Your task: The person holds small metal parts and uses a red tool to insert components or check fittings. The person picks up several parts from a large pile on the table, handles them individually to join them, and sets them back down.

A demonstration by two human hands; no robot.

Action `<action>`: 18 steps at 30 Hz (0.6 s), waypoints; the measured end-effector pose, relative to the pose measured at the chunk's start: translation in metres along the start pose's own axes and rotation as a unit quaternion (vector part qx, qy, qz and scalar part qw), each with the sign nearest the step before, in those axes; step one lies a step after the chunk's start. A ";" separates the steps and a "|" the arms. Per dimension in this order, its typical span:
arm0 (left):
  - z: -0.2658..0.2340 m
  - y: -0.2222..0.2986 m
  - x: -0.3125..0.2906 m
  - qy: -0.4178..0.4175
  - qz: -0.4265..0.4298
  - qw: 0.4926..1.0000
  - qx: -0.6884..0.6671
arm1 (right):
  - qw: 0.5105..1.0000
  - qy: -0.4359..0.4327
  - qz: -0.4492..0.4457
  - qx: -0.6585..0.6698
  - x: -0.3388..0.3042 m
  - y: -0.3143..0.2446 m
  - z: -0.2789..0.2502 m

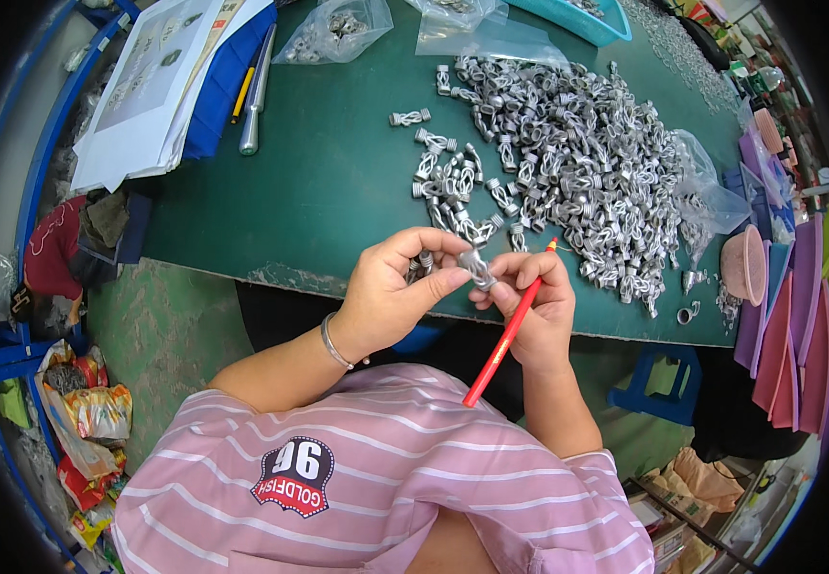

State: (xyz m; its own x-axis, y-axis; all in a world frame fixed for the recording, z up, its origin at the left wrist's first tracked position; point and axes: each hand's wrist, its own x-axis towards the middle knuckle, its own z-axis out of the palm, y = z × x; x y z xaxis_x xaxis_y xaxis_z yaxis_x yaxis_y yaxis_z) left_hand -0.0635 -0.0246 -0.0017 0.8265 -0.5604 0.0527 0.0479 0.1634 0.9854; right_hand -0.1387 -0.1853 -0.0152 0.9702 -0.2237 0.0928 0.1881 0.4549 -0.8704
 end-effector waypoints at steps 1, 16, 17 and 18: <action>0.001 0.000 -0.002 -0.009 0.020 1.000 0.012 | 1.000 -0.012 -0.006 0.006 -0.003 0.003 -0.001; 0.001 0.001 -0.021 -0.029 -0.150 0.976 -0.154 | 0.966 0.010 -0.202 -0.161 -0.019 0.004 0.002; 0.000 -0.001 -0.022 -0.035 -0.193 0.958 -0.210 | 0.960 0.008 -0.215 -0.179 -0.020 0.003 0.004; 0.000 -0.003 -0.022 -0.049 -0.201 0.952 -0.227 | 0.953 0.006 -0.228 -0.201 -0.020 0.002 0.006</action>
State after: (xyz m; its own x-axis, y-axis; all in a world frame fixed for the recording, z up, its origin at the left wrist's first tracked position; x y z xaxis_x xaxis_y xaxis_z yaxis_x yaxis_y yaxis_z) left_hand -0.0822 -0.0128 -0.0058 0.6358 -0.7205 -0.2767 0.6046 0.2422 0.7588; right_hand -0.1572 -0.1746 -0.0159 0.7997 -0.3303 0.5014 0.5131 -0.0576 -0.8564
